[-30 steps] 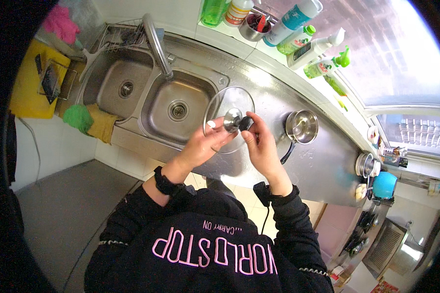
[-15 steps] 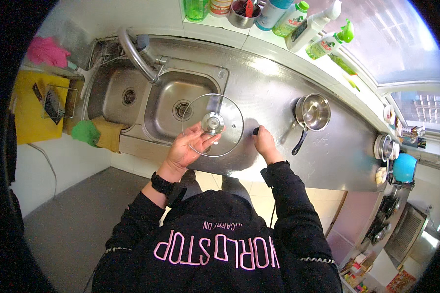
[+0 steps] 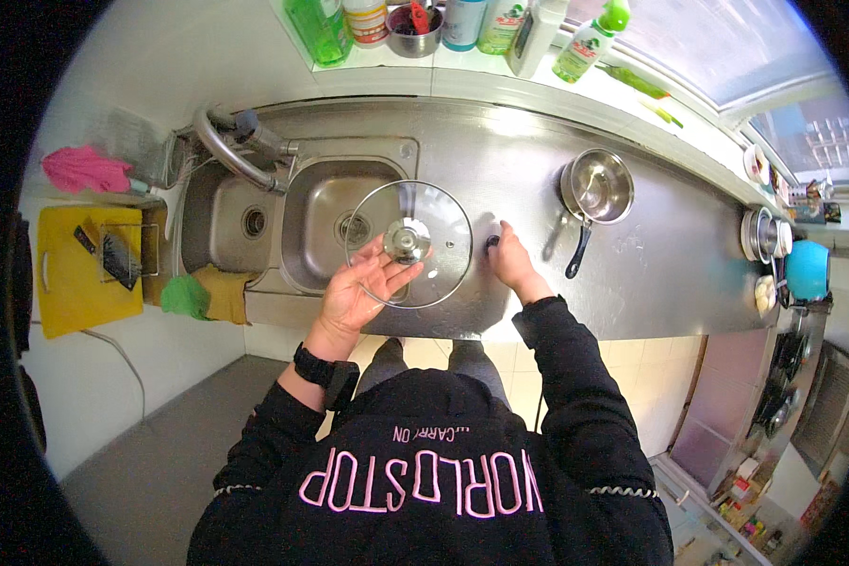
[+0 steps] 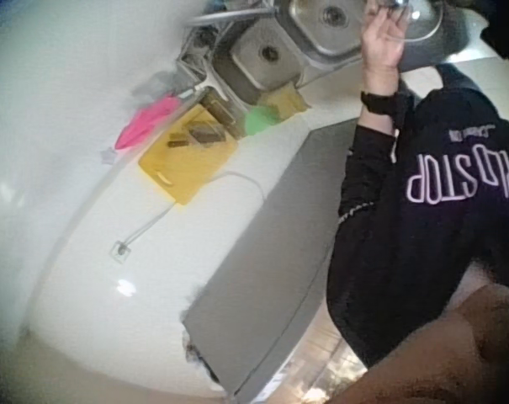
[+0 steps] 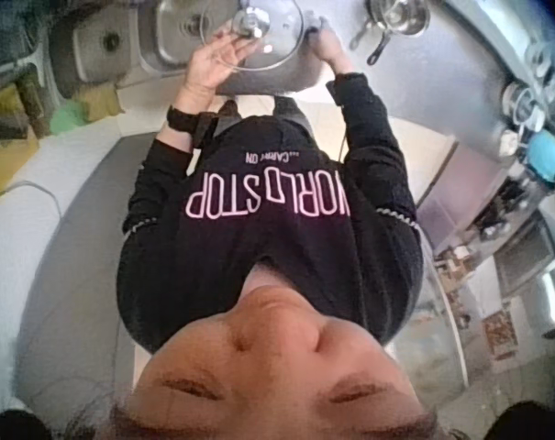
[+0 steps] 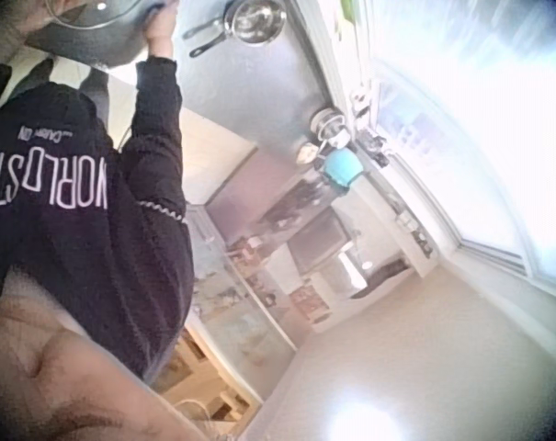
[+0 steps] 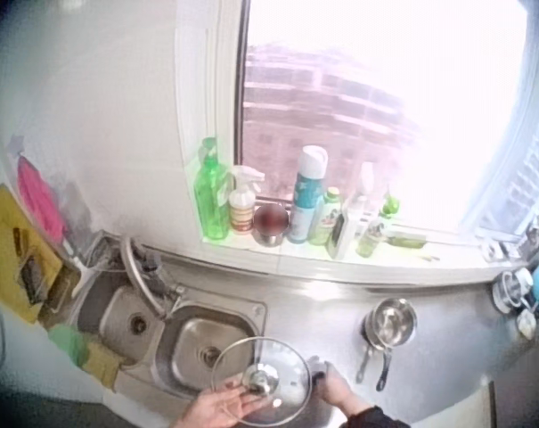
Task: The person assembles a glass pot lid by hand, attaching a metal knob and a black plastic cap to the center. They repeatedly remove and reattach the cap, then use a red-handled tool to tighten the knob. The task ends with the lid fully assembled.
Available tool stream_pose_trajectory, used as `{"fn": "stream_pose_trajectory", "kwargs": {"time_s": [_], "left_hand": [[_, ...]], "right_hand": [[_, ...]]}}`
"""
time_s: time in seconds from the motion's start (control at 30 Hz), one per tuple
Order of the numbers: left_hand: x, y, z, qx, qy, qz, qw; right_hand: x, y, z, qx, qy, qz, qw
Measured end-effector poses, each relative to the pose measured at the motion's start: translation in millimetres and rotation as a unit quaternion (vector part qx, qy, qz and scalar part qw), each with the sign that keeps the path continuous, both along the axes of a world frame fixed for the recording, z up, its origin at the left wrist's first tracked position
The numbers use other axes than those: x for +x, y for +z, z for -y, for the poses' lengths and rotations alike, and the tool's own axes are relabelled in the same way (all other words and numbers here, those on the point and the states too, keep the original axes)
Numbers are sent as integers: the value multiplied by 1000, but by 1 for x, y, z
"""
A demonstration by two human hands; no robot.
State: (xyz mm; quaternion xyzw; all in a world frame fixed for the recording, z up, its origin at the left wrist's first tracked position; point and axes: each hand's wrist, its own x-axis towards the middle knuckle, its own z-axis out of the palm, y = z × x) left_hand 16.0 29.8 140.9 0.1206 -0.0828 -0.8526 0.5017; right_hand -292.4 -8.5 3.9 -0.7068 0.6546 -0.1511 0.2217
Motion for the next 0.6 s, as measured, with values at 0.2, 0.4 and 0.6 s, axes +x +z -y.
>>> {"fn": "stream_pose_trajectory", "kwargs": {"time_s": [0.2,0.4,0.6], "left_hand": [[-5,14,3,22,-16,-28,999],[-10,38,5,2,-37,16,999],[-21,61,13,-36,-61,27,997]], "right_hand": [[-10,89,-7,292,-145,690,647],[-7,167,-22,274,-12,781,561],[-18,200,-30,220,-5,758,613]]}}
